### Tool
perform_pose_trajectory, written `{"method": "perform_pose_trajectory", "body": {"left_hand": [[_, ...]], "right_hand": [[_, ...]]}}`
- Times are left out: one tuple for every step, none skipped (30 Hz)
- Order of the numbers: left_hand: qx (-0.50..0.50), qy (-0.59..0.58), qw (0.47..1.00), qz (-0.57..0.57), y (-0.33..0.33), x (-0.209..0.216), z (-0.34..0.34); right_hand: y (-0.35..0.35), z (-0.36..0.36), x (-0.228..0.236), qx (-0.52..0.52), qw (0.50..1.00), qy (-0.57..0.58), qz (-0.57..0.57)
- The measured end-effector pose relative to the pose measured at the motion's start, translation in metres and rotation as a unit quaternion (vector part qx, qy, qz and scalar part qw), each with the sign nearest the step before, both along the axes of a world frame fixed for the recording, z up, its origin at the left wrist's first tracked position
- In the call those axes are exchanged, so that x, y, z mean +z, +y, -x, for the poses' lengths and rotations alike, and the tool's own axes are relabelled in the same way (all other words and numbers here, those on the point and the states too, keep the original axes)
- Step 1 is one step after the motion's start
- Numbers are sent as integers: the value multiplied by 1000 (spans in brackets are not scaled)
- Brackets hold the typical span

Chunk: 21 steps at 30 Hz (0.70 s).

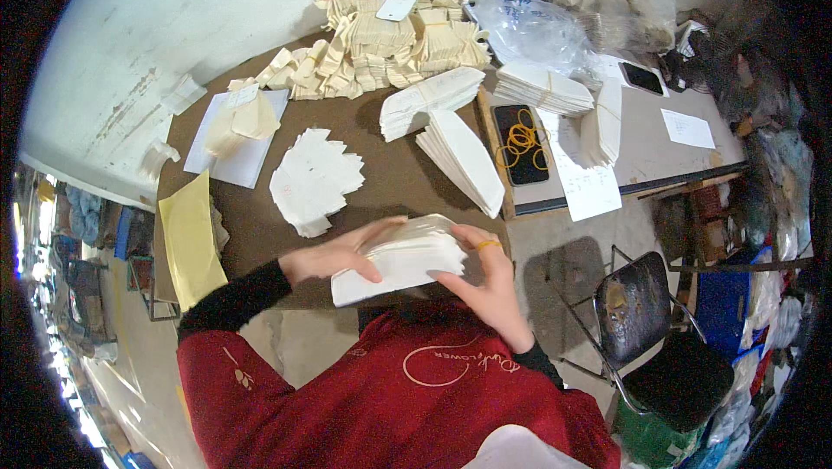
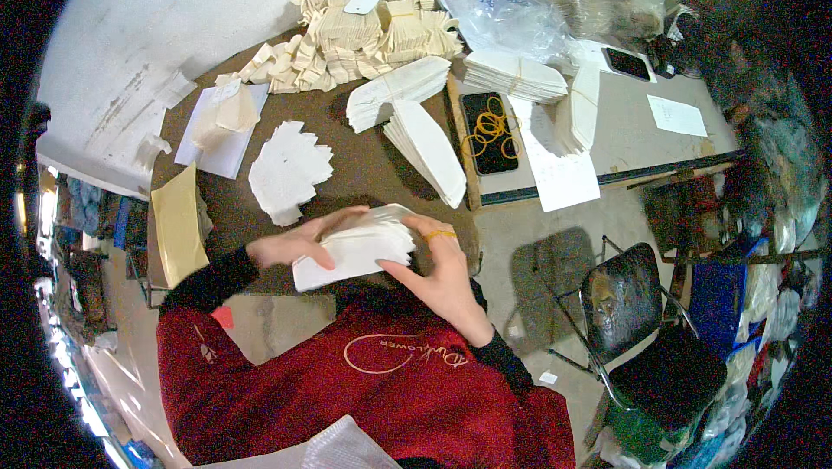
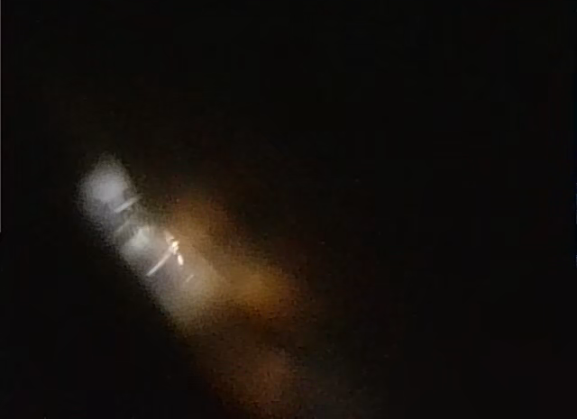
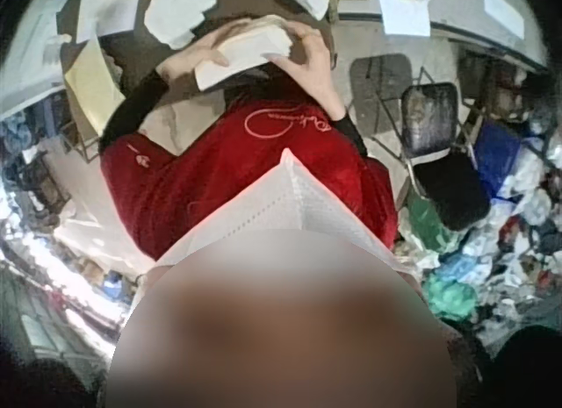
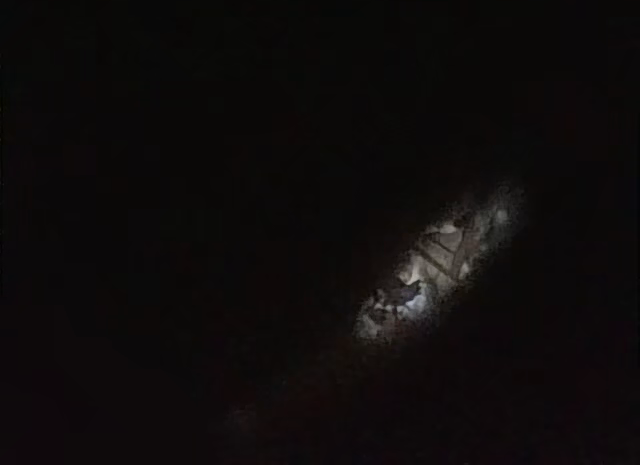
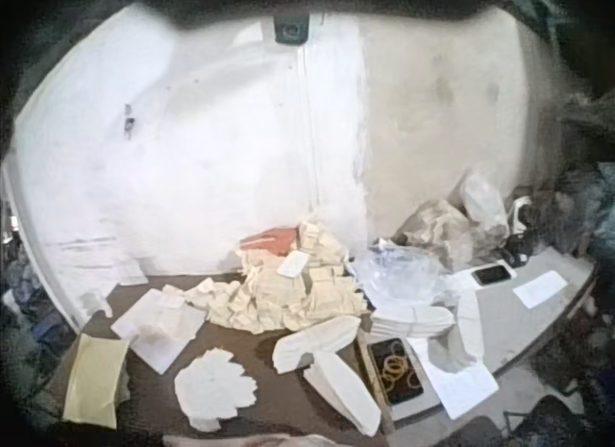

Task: The person stacks white paper pieces on a table, aligns them, and bundles them with rubber bands. The person then writes on the bundles with a pen and hands them to a coworker.

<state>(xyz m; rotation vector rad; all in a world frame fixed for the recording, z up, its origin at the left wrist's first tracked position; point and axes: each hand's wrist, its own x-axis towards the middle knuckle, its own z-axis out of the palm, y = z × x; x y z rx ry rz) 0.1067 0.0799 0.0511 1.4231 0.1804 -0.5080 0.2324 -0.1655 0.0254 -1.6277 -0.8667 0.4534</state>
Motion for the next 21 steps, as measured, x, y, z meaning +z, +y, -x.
{"method": "perform_pose_trajectory", "body": {"left_hand": [[49, 100, 991, 69, 1, -1, 19], [99, 189, 967, 137, 3, -5, 38], [166, 230, 939, 194, -2, -15, 55], [209, 176, 922, 274, -6, -27, 68], [261, 141, 899, 323, -13, -42, 80], [307, 102, 866, 381, -19, -56, 88], [272, 33, 872, 406, -19, -72, 89], [292, 13, 843, 451, -23, -85, 90], [309, -9, 814, 492, -27, -95, 91], [324, -32, 783, 530, -30, -103, 88], [336, -44, 773, 536, -35, -108, 87], [374, -13, 796, 476, -39, -111, 83], [402, 27, 819, 407, -42, -111, 80], [425, 80, 834, 342, -47, -109, 78], [426, 91, 845, 309, -49, -105, 74], [421, 92, 851, 301, -51, -101, 70], [413, 79, 856, 301, -53, -96, 65], [404, 64, 861, 303, -53, -91, 60], [396, 50, 864, 306, -54, -85, 55], [387, 37, 868, 310, -54, -81, 51], [378, 30, 870, 314, -54, -76, 45]], "right_hand": [[-2, -5, 5, 18, 997, 40, -61], [-2, -13, 8, 36, 992, 75, -100], [-2, -19, 9, 23, 975, 79, -209], [-1, -26, 8, 7, 954, 79, -290], [-1, -30, 7, -28, 938, 165, -304], [0, -32, 4, -60, 913, 239, -325], [3, -34, 0, -99, 909, 332, -232], [5, -31, -3, -29, 895, 382, -229], [9, -28, -6, 14, 872, 438, -217], [15, -22, -7, 58, 844, 491, -208], [19, -17, -8, 135, 853, 479, -158], [25, -9, -8, 162, 840, 499, -142], [31, -7, -7, 189, 838, 493, -140], [35, -5, -6, 218, 833, 489, -138], [39, -4, -4, 212, 844, 476, -125], [41, -5, -2, 206, 855, 463, -113], [42, -5, -1, 205, 863, 447, -114], [43, -5, 0, 198, 878, 424, -100], [42, -6, 1, 194, 891, 398, -99], [42, -6, 1, 196, 904, 364, -107], [41, -6, 0, 214, 885, 411, -45]]}}
